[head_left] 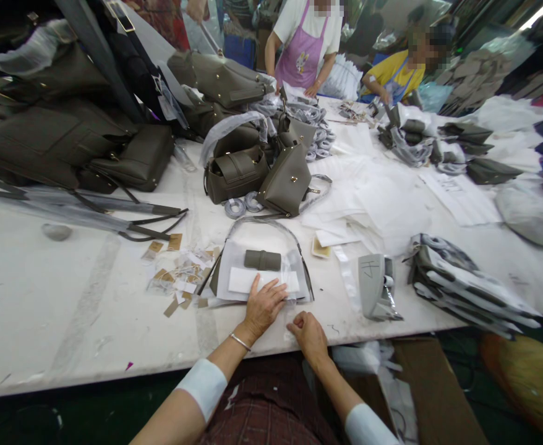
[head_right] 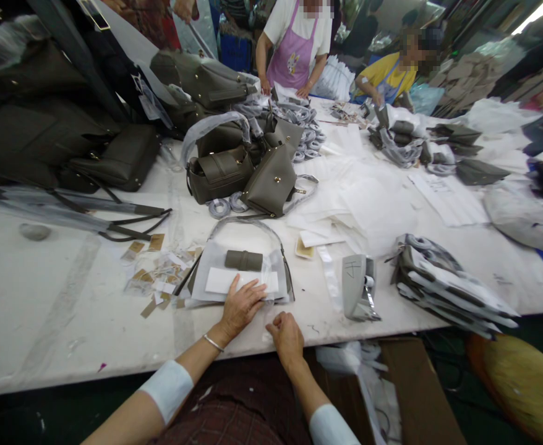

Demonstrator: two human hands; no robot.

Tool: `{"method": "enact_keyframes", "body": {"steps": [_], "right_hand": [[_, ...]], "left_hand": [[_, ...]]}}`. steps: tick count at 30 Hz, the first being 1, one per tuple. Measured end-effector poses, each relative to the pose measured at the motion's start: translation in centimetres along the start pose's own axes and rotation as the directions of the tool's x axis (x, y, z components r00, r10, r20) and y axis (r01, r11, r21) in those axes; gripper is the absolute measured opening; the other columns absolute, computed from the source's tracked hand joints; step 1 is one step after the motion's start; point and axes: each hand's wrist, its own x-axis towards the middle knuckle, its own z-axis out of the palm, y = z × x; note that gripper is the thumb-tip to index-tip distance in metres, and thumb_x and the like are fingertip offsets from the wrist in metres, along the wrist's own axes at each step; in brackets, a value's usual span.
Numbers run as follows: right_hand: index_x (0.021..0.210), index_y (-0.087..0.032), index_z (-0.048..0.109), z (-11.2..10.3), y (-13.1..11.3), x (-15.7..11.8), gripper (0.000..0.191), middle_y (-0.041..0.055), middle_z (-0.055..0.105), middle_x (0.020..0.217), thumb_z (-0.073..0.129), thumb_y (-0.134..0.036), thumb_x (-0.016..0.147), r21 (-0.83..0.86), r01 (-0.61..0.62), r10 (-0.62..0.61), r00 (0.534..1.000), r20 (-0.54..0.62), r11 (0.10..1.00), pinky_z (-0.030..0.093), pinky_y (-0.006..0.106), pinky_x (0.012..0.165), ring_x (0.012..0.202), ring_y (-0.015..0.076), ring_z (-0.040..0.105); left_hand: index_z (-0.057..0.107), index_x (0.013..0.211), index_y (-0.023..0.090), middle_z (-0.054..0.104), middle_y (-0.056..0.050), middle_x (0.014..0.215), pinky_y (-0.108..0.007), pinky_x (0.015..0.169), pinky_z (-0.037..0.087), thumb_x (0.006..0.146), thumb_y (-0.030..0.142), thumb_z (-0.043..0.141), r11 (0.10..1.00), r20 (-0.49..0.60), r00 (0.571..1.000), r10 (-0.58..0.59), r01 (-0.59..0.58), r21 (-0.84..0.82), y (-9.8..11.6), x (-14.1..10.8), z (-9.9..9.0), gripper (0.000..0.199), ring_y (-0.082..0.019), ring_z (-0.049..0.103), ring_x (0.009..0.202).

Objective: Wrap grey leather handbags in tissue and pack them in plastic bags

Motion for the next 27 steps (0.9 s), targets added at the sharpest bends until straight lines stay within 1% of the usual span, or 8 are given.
{"method": "enact_keyframes", "body": {"steps": [3, 6, 10, 12, 18, 20, 23, 27], "right_hand": [[0.061, -0.024, 0.059, 0.3, -0.7, 0.1, 0.012, 0.0024, 0.062, 0.068, 0.068, -0.026, 0.068, 0.012, -0.015, 0.015, 0.999, 0.028, 1.0, 0.039, 0.03, 0.063, 0.067, 0.0203, 0.059], [0.067, -0.024, 0.059, 0.1, -0.6, -0.4, 0.012, -0.0004, 0.061, 0.065, 0.071, -0.028, 0.066, 0.118, -0.006, 0.011, 0.999, -0.044, 0.993, 0.04, 0.029, 0.063, 0.064, 0.0196, 0.058], [0.067, -0.024, 0.057, -1.1, -1.4, -0.8, 0.029, -0.0017, 0.058, 0.06, 0.064, -0.05, 0.076, 0.381, 0.015, 0.059, 0.982, -0.182, 0.924, 0.042, 0.029, 0.063, 0.06, 0.0181, 0.055], [0.066, -0.023, 0.058, -1.9, -2.5, -0.4, 0.04, -0.0012, 0.059, 0.059, 0.058, -0.06, 0.08, 0.475, 0.022, 0.084, 0.976, -0.2, 0.88, 0.043, 0.028, 0.062, 0.059, 0.0174, 0.055], [0.056, -0.021, 0.06, -2.4, -5.4, 1.6, 0.047, -0.0008, 0.056, 0.047, 0.064, -0.066, 0.071, 0.562, -0.173, 0.2, 0.98, 0.013, 0.809, 0.039, 0.026, 0.044, 0.044, 0.0151, 0.052], [0.056, -0.021, 0.062, -1.9, -5.3, 1.7, 0.044, -0.0015, 0.055, 0.044, 0.069, -0.063, 0.066, 0.583, -0.196, 0.208, 0.977, 0.048, 0.788, 0.037, 0.025, 0.04, 0.04, 0.0136, 0.049], [0.067, -0.019, 0.069, -1.2, -4.4, 1.4, 0.045, -0.0012, 0.059, 0.046, 0.072, -0.063, 0.061, 0.677, -0.18, 0.146, 0.983, 0.107, 0.713, 0.038, 0.025, 0.038, 0.039, 0.0131, 0.047], [0.07, -0.017, 0.07, -1.0, -3.5, 1.5, 0.046, 0.0017, 0.065, 0.054, 0.074, -0.061, 0.058, 0.733, -0.192, 0.11, 0.981, 0.159, 0.652, 0.04, 0.024, 0.039, 0.047, 0.0153, 0.055]], "left_hand": [[0.062, 0.115, 0.026, 0.069, -0.003, 0.119, -0.058, 0.12, 0.009, 0.091, 0.025, 0.061, 0.999, 0.003, 1.0, -0.007, 0.007, 0.049, 0.1, 0.0, 0.0, 0.024, -0.02, 0.056, 0.124], [0.06, 0.119, 0.025, 0.069, -0.004, 0.119, -0.057, 0.12, 0.01, 0.09, 0.024, 0.062, 0.998, -0.003, 1.0, -0.011, 0.011, 0.062, 0.0, 0.0, 0.0, 0.03, -0.021, 0.057, 0.123], [0.06, 0.12, 0.025, 0.068, -0.004, 0.122, -0.057, 0.12, 0.007, 0.091, 0.023, 0.059, 1.0, 0.013, 1.0, -0.007, 0.007, 0.026, -0.1, -0.1, 0.1, 0.029, -0.021, 0.055, 0.124], [0.06, 0.12, 0.026, 0.067, -0.004, 0.124, -0.057, 0.12, 0.007, 0.091, 0.022, 0.058, 1.0, 0.027, 1.0, -0.008, 0.008, 0.026, -0.1, -0.1, 0.0, 0.029, -0.021, 0.054, 0.125], [0.059, 0.122, 0.024, 0.067, -0.005, 0.124, -0.057, 0.12, 0.008, 0.089, 0.018, 0.055, 0.999, 0.037, 0.999, -0.002, 0.0, 0.052, -0.2, -0.2, 0.0, 0.034, -0.022, 0.054, 0.126], [0.059, 0.123, 0.024, 0.066, -0.005, 0.125, -0.057, 0.12, 0.007, 0.087, 0.015, 0.054, 0.999, 0.047, 0.999, 0.001, -0.003, 0.037, -0.2, -0.2, -0.1, 0.037, -0.022, 0.053, 0.127], [0.058, 0.124, 0.024, 0.066, -0.005, 0.125, -0.058, 0.12, 0.006, 0.086, 0.014, 0.051, 1.0, 0.062, 0.998, 0.002, -0.003, 0.013, 0.0, -0.1, -0.6, 0.04, -0.022, 0.052, 0.127], [0.061, 0.118, 0.023, 0.068, -0.006, 0.12, -0.057, 0.119, 0.01, 0.092, 0.03, 0.054, 1.0, 0.034, 0.999, -0.019, 0.018, 0.017, 0.5, 0.2, -0.8, 0.028, -0.023, 0.055, 0.123]]}}
